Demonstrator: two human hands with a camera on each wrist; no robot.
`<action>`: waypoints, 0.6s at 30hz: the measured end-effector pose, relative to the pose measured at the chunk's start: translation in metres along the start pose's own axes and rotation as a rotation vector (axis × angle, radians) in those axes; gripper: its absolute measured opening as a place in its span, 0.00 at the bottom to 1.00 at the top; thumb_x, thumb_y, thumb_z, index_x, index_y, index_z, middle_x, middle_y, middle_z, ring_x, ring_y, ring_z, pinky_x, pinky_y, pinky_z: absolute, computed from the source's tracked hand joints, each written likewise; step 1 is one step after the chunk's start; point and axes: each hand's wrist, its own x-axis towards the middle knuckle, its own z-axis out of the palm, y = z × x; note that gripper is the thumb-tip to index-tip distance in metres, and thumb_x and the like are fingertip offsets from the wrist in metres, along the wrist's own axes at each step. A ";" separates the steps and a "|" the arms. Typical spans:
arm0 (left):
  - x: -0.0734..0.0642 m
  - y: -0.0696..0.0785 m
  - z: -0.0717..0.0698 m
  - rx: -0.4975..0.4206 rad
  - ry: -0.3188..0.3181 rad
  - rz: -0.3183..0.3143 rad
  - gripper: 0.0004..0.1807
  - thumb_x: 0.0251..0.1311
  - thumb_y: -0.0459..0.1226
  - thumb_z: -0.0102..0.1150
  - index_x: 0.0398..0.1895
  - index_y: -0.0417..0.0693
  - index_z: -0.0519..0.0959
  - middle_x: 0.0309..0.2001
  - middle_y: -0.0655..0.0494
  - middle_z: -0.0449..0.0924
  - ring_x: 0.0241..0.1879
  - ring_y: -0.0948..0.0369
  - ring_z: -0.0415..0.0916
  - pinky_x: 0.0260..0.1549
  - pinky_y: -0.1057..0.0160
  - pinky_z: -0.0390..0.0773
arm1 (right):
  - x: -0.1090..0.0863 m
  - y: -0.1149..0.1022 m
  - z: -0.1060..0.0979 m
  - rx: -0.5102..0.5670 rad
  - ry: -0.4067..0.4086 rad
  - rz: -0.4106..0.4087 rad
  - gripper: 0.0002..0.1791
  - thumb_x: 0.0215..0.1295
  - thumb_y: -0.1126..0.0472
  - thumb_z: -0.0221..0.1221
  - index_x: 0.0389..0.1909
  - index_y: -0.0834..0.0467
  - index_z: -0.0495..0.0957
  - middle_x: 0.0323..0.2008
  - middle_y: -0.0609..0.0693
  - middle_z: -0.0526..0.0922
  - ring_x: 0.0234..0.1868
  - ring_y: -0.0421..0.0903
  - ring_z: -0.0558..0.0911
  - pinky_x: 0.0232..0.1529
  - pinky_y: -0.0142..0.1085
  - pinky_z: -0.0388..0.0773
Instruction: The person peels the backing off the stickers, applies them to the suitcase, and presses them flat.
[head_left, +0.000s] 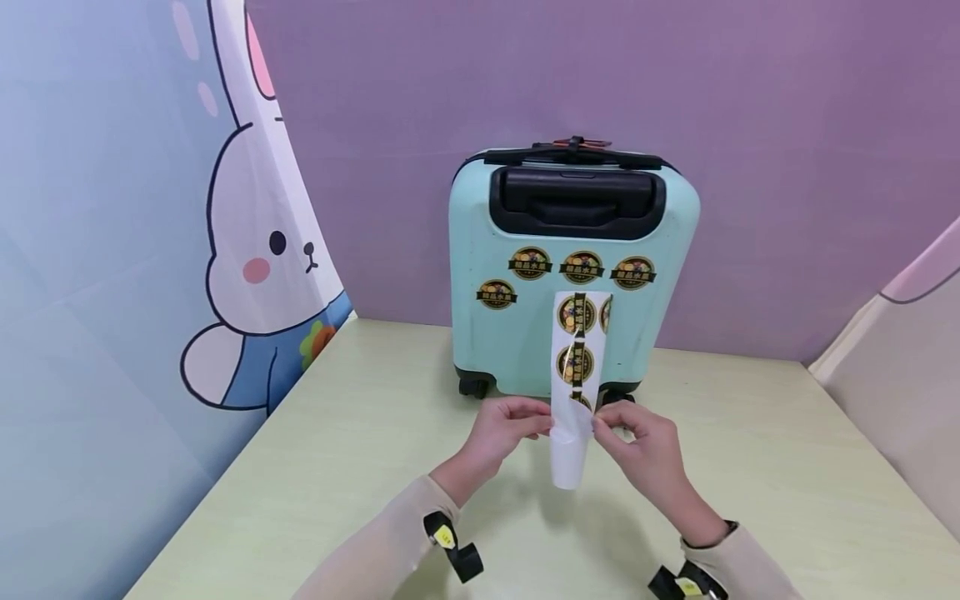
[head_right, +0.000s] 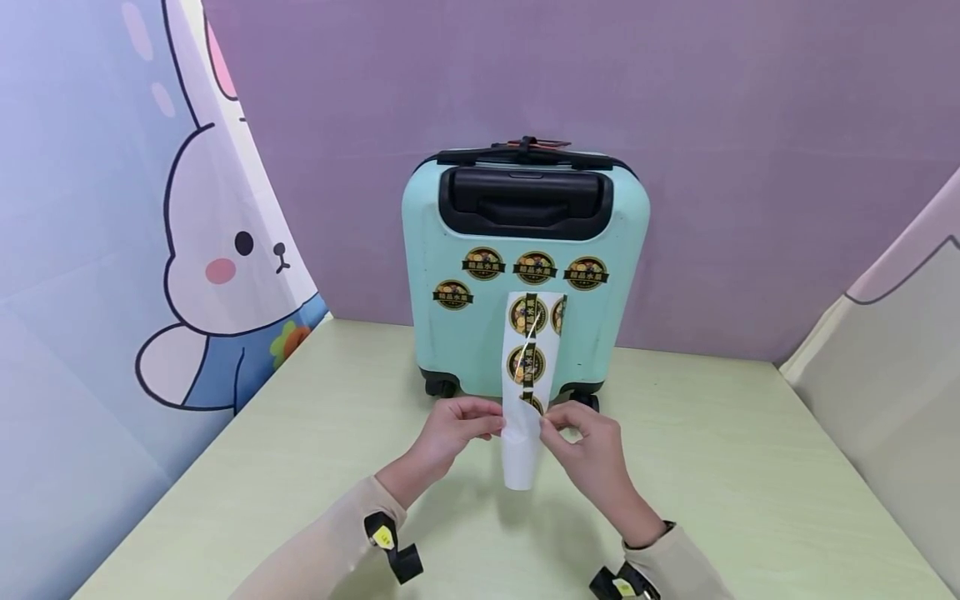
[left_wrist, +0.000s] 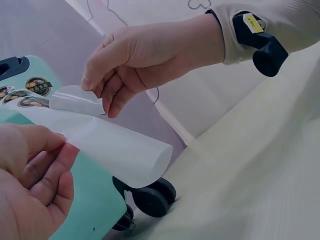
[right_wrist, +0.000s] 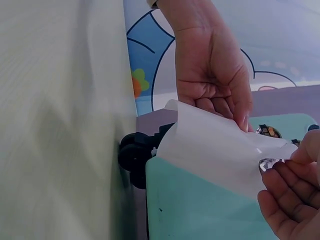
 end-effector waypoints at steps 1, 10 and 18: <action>0.000 0.000 0.000 0.002 0.000 -0.001 0.11 0.60 0.28 0.66 0.43 0.28 0.83 0.36 0.43 0.87 0.32 0.61 0.84 0.36 0.62 0.82 | 0.000 -0.001 -0.001 0.006 -0.009 0.029 0.12 0.52 0.79 0.67 0.26 0.58 0.85 0.25 0.48 0.85 0.30 0.33 0.79 0.34 0.19 0.76; 0.001 -0.001 -0.005 0.008 -0.007 -0.013 0.11 0.59 0.27 0.66 0.43 0.27 0.83 0.36 0.44 0.87 0.31 0.64 0.83 0.35 0.64 0.81 | 0.003 -0.002 -0.006 0.123 -0.132 0.276 0.05 0.61 0.75 0.64 0.27 0.65 0.84 0.28 0.54 0.85 0.29 0.35 0.82 0.30 0.28 0.82; 0.002 -0.001 -0.006 0.019 -0.008 -0.006 0.10 0.59 0.26 0.66 0.43 0.27 0.83 0.36 0.45 0.87 0.30 0.65 0.82 0.34 0.66 0.80 | 0.007 0.002 -0.012 0.208 -0.166 0.435 0.05 0.64 0.72 0.63 0.29 0.68 0.83 0.27 0.52 0.85 0.29 0.38 0.82 0.33 0.29 0.82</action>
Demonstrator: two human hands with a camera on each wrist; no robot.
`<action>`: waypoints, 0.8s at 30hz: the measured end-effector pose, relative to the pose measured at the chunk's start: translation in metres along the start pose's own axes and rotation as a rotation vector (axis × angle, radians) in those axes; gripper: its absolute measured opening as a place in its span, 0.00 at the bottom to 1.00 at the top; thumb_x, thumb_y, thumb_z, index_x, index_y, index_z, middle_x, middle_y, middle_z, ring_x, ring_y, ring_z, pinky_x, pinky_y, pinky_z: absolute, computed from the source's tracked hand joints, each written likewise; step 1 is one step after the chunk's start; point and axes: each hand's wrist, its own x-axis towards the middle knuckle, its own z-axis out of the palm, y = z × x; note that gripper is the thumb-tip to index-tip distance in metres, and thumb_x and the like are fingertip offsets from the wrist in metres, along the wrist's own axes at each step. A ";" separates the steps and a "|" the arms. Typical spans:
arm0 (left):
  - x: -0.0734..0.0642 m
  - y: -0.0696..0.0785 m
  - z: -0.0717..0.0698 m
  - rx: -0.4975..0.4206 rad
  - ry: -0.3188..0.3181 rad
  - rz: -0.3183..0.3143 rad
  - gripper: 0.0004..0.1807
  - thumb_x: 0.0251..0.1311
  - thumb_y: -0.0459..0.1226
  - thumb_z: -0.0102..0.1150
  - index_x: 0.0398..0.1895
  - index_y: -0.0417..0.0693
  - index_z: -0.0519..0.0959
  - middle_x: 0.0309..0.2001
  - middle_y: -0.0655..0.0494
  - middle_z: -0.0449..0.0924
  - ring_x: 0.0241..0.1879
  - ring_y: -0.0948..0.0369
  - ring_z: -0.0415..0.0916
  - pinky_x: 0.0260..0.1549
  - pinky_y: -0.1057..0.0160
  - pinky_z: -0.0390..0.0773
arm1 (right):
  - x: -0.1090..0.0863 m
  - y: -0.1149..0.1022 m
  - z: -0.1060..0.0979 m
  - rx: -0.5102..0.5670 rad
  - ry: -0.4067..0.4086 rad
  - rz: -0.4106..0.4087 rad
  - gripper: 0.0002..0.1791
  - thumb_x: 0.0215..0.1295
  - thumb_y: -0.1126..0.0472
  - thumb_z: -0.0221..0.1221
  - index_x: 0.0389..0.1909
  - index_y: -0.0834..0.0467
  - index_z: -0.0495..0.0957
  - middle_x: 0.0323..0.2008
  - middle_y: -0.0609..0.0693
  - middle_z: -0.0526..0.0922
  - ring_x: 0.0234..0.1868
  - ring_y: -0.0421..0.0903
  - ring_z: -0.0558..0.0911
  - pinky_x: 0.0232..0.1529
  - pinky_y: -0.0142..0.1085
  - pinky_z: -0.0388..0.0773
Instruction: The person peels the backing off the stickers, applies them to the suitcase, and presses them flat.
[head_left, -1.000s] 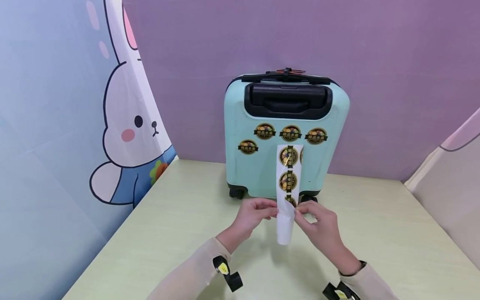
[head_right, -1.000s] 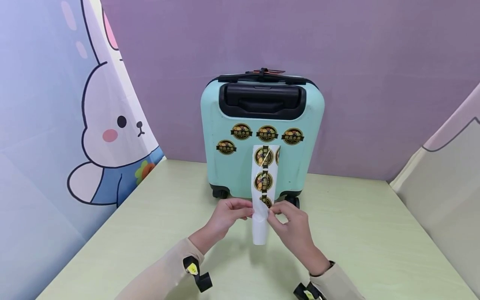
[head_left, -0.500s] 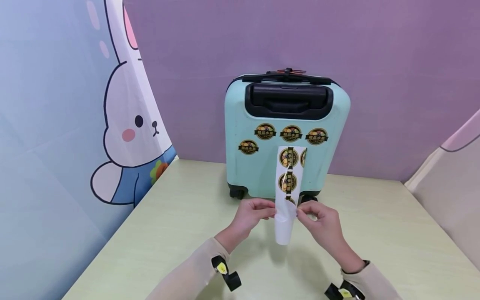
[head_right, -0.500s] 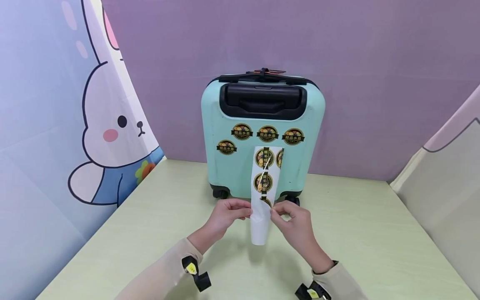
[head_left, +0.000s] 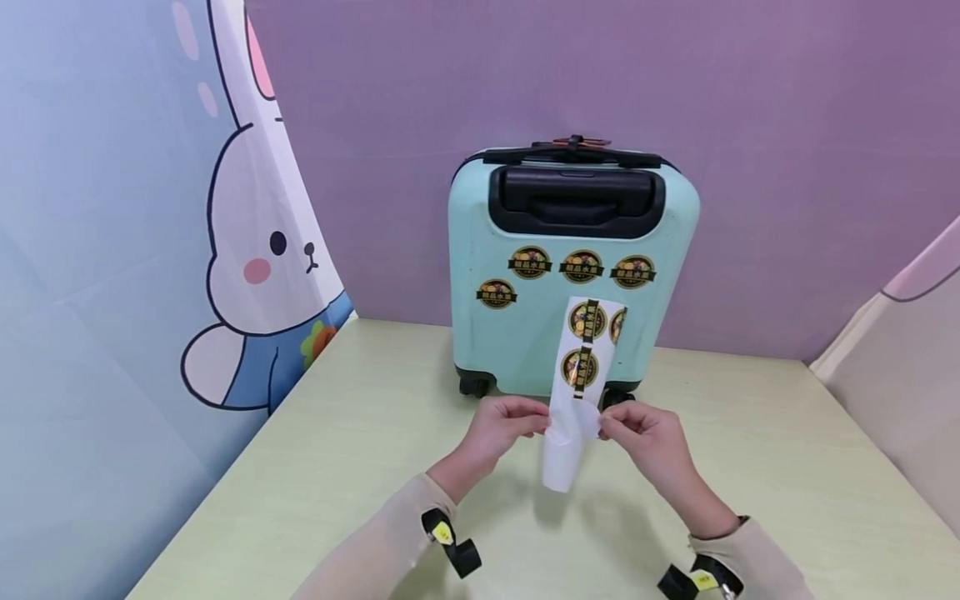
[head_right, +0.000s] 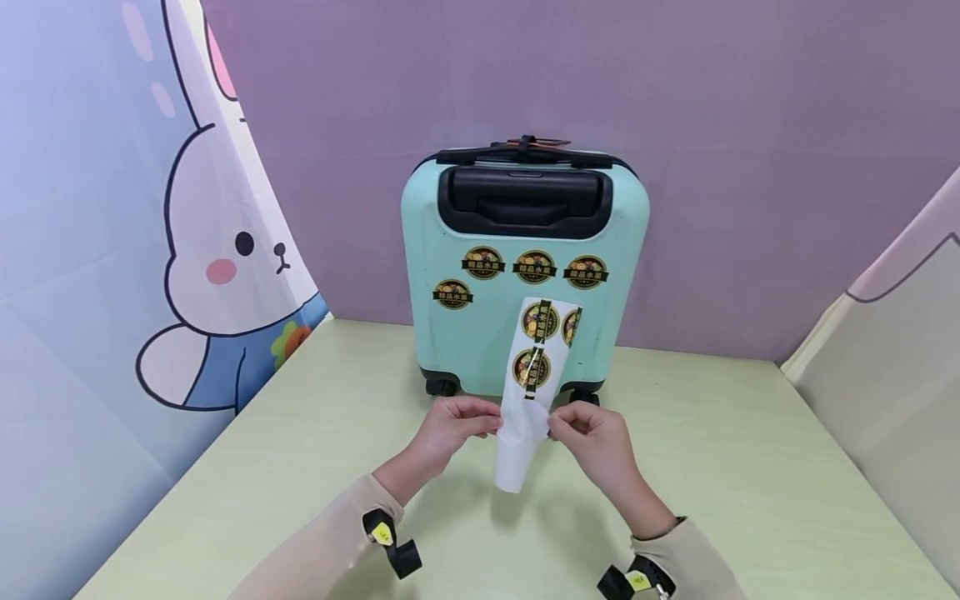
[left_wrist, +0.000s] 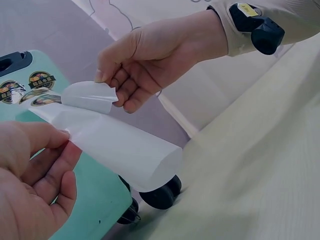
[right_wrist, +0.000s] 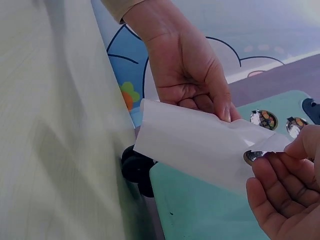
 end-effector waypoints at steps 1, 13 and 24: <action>0.000 0.000 0.000 0.001 0.000 0.003 0.10 0.59 0.26 0.66 0.43 0.27 0.83 0.36 0.45 0.87 0.30 0.65 0.82 0.34 0.67 0.80 | 0.000 0.000 -0.001 0.010 -0.002 0.011 0.05 0.64 0.72 0.63 0.30 0.69 0.83 0.27 0.52 0.85 0.29 0.38 0.82 0.34 0.29 0.82; 0.001 -0.002 -0.004 -0.007 -0.007 -0.017 0.11 0.59 0.26 0.65 0.44 0.27 0.83 0.38 0.44 0.87 0.31 0.65 0.82 0.36 0.66 0.82 | 0.002 0.005 -0.007 0.035 0.005 0.022 0.05 0.64 0.73 0.62 0.30 0.71 0.83 0.24 0.50 0.85 0.29 0.38 0.82 0.35 0.28 0.82; 0.002 -0.008 -0.008 -0.012 -0.009 -0.052 0.11 0.59 0.26 0.65 0.45 0.27 0.83 0.39 0.44 0.87 0.32 0.64 0.83 0.37 0.65 0.82 | 0.002 0.007 -0.016 0.018 0.030 0.036 0.04 0.63 0.73 0.62 0.31 0.72 0.83 0.24 0.48 0.85 0.29 0.40 0.83 0.35 0.28 0.82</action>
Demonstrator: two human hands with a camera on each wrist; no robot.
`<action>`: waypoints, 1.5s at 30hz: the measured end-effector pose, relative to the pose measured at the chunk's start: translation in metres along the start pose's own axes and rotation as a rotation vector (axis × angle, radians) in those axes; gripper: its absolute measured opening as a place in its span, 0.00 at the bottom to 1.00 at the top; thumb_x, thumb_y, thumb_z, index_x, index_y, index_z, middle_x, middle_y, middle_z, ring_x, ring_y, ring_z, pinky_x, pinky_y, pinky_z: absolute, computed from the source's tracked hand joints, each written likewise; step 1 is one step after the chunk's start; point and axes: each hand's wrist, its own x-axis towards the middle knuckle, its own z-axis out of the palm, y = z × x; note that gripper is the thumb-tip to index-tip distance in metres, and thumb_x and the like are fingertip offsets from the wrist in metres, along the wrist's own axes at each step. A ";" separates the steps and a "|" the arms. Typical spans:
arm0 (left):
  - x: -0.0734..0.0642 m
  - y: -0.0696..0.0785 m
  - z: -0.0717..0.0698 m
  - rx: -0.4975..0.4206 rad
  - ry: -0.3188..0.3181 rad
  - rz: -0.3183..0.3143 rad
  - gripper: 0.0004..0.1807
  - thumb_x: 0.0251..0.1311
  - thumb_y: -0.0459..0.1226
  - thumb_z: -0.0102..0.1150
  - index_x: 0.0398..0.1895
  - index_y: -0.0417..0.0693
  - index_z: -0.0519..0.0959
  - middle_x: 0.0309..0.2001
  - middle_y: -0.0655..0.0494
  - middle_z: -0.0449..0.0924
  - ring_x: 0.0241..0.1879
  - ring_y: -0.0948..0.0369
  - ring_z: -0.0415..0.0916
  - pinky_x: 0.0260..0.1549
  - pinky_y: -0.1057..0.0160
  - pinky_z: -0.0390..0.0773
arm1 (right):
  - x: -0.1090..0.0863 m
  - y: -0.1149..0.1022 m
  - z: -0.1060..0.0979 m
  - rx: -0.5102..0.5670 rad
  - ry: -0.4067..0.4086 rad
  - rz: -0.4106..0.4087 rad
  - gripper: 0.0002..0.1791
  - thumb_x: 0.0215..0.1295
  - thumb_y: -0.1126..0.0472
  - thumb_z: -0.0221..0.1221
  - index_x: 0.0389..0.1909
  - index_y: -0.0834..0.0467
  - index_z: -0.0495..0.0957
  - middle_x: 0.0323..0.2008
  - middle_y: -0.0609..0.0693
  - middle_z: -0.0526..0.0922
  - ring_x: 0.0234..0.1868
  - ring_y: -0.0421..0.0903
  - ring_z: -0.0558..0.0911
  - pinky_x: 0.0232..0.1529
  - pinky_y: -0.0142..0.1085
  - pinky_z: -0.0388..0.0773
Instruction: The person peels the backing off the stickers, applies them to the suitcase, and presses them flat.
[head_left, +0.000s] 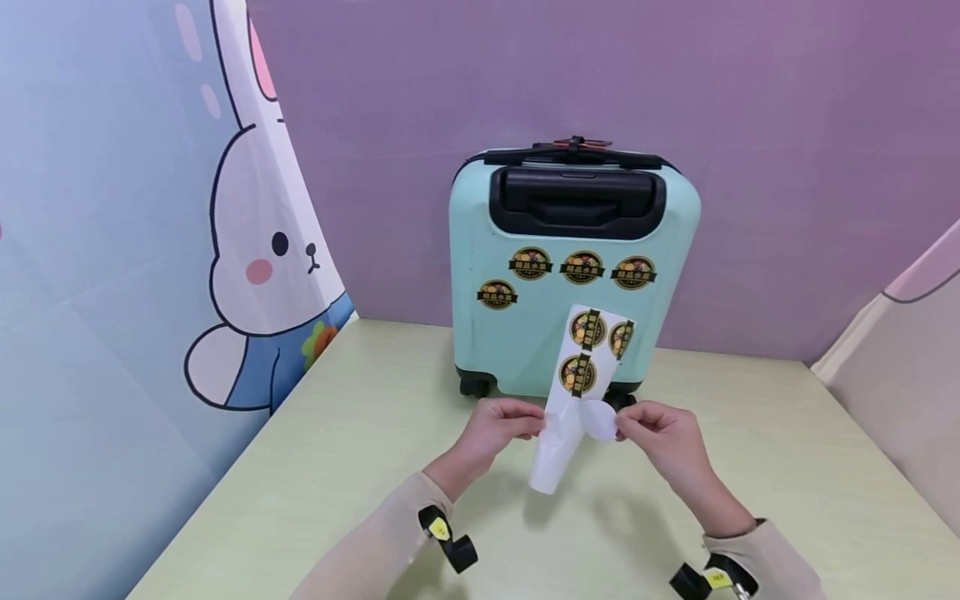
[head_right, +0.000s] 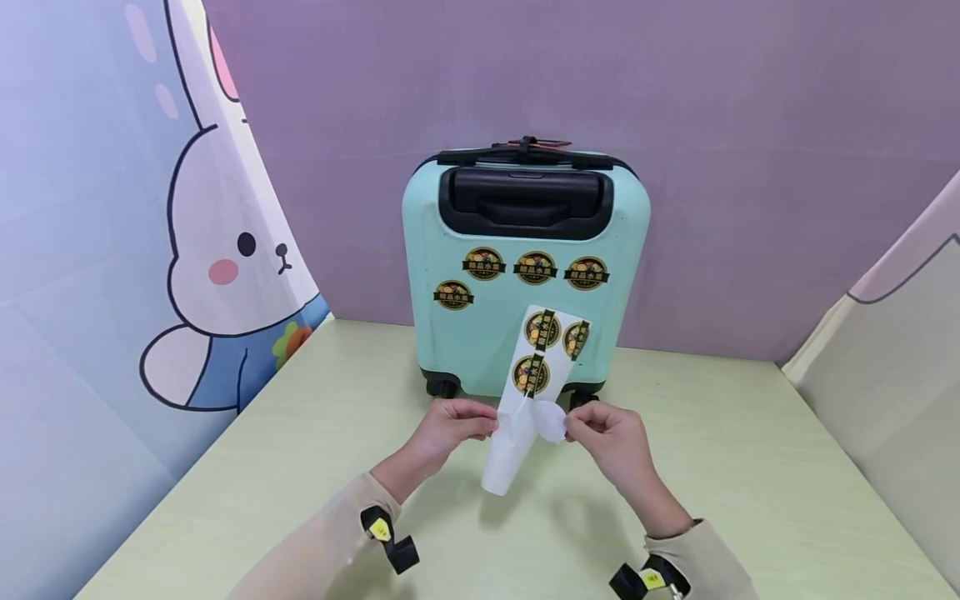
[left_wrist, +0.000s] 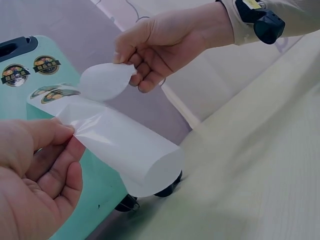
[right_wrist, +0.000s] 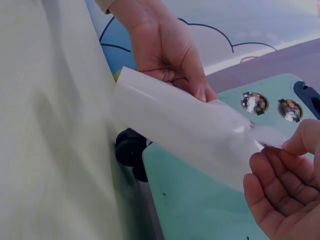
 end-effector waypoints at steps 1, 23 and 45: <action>0.000 -0.001 0.000 -0.004 0.000 -0.004 0.11 0.59 0.25 0.65 0.45 0.27 0.83 0.39 0.44 0.87 0.32 0.64 0.83 0.37 0.65 0.83 | 0.000 0.000 -0.001 0.001 0.002 -0.002 0.04 0.63 0.73 0.62 0.31 0.72 0.83 0.24 0.48 0.85 0.29 0.40 0.83 0.35 0.28 0.81; 0.002 -0.014 -0.003 0.051 -0.118 -0.042 0.13 0.58 0.24 0.65 0.45 0.24 0.82 0.39 0.45 0.87 0.31 0.67 0.81 0.34 0.67 0.82 | 0.000 -0.006 -0.005 0.063 0.018 -0.023 0.05 0.63 0.75 0.62 0.28 0.74 0.81 0.23 0.43 0.84 0.28 0.38 0.82 0.34 0.29 0.83; 0.010 -0.039 -0.008 0.209 -0.149 -0.162 0.08 0.56 0.28 0.68 0.39 0.34 0.87 0.34 0.48 0.88 0.29 0.65 0.81 0.31 0.67 0.81 | 0.001 -0.004 0.000 0.071 0.011 -0.006 0.06 0.64 0.75 0.61 0.29 0.75 0.80 0.22 0.43 0.83 0.27 0.38 0.81 0.32 0.29 0.82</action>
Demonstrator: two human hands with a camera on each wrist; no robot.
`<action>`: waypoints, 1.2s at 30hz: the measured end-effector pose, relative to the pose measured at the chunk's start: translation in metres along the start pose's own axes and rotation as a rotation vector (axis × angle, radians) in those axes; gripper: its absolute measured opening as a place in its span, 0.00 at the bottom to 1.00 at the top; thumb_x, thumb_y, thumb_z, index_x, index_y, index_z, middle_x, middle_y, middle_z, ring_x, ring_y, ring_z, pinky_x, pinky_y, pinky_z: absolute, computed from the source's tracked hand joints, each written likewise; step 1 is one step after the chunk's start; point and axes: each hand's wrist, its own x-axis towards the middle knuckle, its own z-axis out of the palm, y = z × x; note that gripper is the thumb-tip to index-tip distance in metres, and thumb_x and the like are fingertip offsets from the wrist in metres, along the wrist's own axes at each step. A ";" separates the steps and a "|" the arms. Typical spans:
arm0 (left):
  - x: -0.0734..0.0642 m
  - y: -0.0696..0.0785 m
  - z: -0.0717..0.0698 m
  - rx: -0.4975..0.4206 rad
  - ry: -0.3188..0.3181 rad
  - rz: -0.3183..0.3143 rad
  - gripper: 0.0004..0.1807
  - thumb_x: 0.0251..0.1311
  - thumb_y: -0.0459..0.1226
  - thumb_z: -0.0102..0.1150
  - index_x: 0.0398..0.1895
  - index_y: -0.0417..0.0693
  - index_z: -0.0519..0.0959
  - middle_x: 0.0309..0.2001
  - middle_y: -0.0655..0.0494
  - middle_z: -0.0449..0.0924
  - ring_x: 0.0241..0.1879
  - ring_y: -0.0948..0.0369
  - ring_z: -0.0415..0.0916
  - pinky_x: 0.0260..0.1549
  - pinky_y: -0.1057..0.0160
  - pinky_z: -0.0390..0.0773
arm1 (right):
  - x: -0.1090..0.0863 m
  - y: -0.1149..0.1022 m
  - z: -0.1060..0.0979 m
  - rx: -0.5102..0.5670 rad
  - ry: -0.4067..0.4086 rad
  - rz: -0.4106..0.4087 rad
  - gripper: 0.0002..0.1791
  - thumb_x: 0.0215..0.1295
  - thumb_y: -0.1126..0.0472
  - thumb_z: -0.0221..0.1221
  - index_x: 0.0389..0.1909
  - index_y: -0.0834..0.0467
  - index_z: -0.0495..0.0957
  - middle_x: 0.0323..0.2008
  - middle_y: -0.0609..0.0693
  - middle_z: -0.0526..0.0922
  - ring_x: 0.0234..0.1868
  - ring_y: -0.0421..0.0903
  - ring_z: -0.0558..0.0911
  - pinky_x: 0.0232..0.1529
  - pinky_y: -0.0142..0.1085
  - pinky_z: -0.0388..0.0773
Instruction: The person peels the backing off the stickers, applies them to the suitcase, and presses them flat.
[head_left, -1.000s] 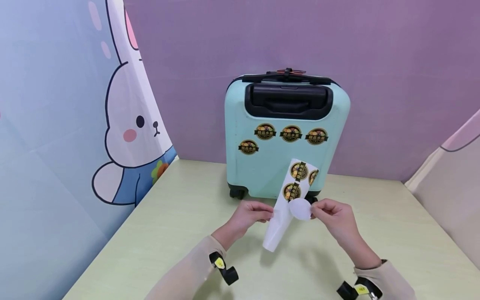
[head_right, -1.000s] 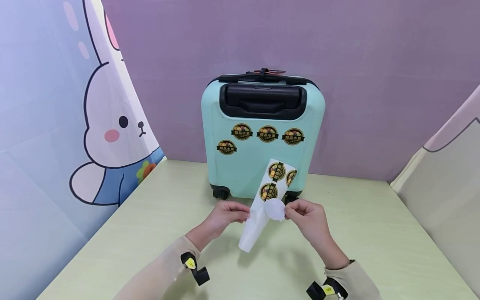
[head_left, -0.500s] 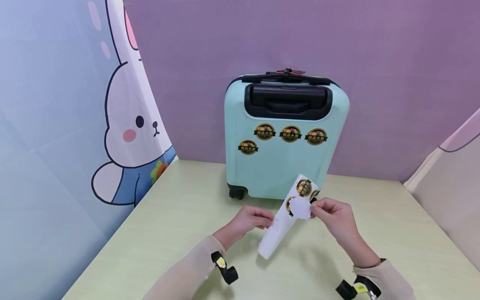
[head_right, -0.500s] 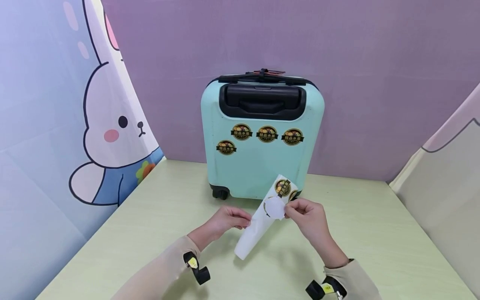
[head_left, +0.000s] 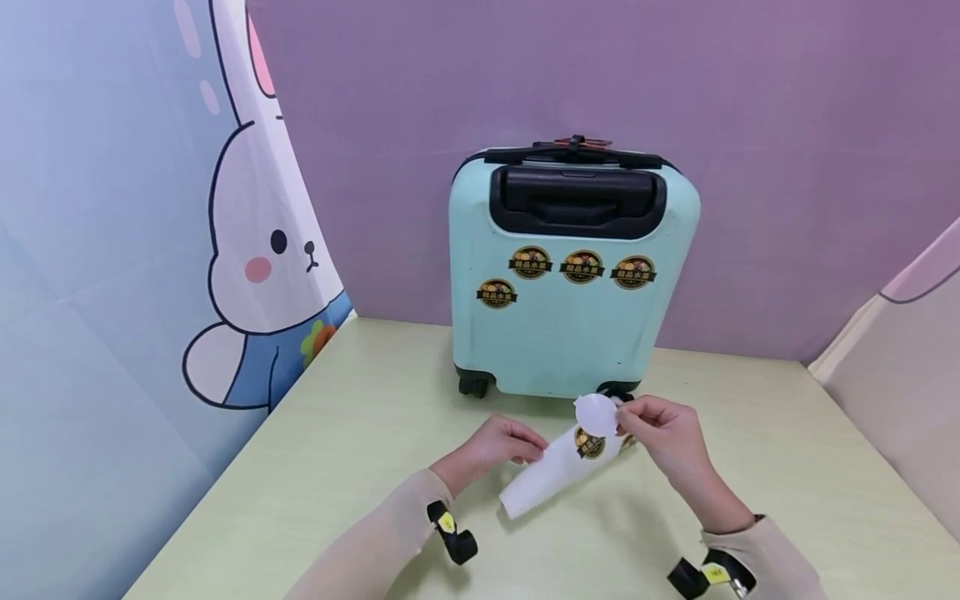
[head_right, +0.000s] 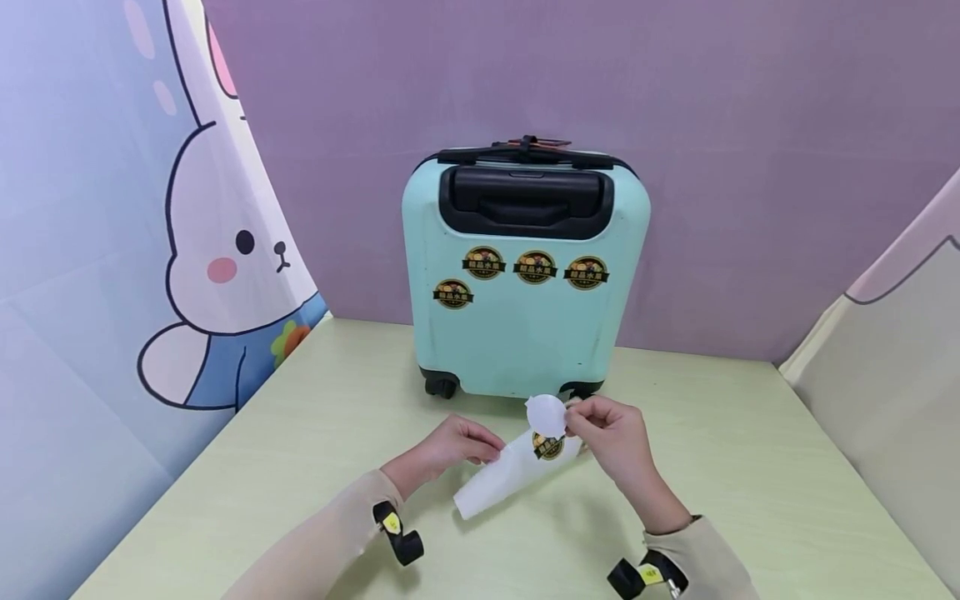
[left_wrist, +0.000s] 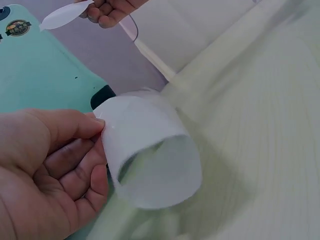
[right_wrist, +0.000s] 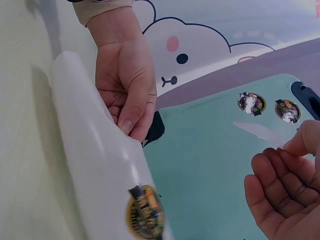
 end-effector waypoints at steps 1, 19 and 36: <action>0.000 0.000 0.000 0.007 0.002 -0.001 0.08 0.56 0.28 0.68 0.39 0.34 0.87 0.34 0.48 0.88 0.29 0.64 0.82 0.31 0.66 0.81 | 0.000 0.001 0.000 0.002 0.000 0.005 0.06 0.64 0.75 0.61 0.29 0.75 0.80 0.22 0.43 0.83 0.27 0.38 0.81 0.32 0.29 0.82; 0.004 -0.015 -0.011 0.129 0.082 -0.022 0.08 0.55 0.26 0.68 0.39 0.35 0.87 0.36 0.48 0.87 0.29 0.65 0.80 0.30 0.69 0.80 | 0.002 0.010 0.006 0.013 0.000 0.064 0.05 0.63 0.76 0.60 0.31 0.77 0.80 0.23 0.47 0.84 0.28 0.42 0.83 0.36 0.31 0.84; 0.002 -0.012 -0.017 0.050 0.121 -0.033 0.12 0.58 0.29 0.67 0.45 0.31 0.84 0.36 0.46 0.87 0.34 0.60 0.85 0.31 0.67 0.80 | 0.007 0.014 0.006 0.054 -0.006 0.127 0.06 0.63 0.76 0.60 0.31 0.78 0.79 0.21 0.46 0.83 0.26 0.40 0.82 0.35 0.32 0.84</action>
